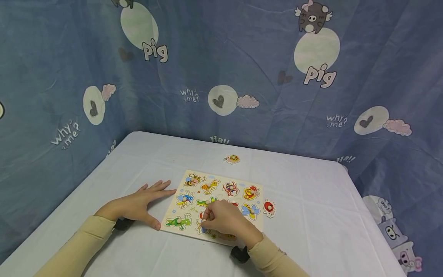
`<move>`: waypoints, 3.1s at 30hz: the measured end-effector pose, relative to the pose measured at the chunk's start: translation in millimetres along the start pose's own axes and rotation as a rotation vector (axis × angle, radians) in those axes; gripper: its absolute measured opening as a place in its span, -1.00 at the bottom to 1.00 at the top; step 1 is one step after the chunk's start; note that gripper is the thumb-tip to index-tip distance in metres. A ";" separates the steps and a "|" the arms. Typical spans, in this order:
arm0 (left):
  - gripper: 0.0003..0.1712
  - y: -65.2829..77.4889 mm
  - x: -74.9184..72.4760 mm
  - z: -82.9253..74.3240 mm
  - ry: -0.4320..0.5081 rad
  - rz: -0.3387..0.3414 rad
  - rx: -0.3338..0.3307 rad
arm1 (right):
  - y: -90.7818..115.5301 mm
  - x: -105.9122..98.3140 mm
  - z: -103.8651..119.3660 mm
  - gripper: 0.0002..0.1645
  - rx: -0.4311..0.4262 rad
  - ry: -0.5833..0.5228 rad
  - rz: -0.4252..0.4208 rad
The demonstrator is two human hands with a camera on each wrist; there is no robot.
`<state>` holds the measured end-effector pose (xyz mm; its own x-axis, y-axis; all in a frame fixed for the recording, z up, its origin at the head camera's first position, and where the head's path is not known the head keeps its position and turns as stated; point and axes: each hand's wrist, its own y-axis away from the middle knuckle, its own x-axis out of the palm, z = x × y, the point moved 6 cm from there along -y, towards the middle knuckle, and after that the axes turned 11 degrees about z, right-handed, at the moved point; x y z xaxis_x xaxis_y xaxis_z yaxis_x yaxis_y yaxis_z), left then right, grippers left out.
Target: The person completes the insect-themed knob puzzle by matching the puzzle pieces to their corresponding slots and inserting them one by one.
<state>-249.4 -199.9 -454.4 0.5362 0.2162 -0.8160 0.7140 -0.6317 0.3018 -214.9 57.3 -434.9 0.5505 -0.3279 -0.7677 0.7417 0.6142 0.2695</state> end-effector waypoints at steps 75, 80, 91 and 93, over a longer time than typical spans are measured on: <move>0.38 9.7 -1.3 5.2 0.024 -0.014 -0.037 | -74.1 -135.2 -111.2 -0.54 0.213 -0.130 -0.216; 0.37 7.8 -0.5 6.3 0.027 -0.007 -0.029 | -88.2 -136.3 -121.6 -0.49 0.281 -0.111 -0.206; 0.37 1.1 1.0 1.8 0.022 0.000 -0.012 | -97.4 -139.5 -138.4 -0.41 0.352 -0.063 -0.184; 0.37 0.6 0.8 0.6 0.023 0.001 -0.010 | -97.9 -138.6 -142.1 -0.41 0.354 -0.072 -0.172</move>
<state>-248.8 -200.6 -455.1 0.5472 0.2324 -0.8041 0.7179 -0.6243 0.3082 -418.3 144.6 -437.5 0.4228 -0.4621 -0.7795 0.9047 0.2649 0.3337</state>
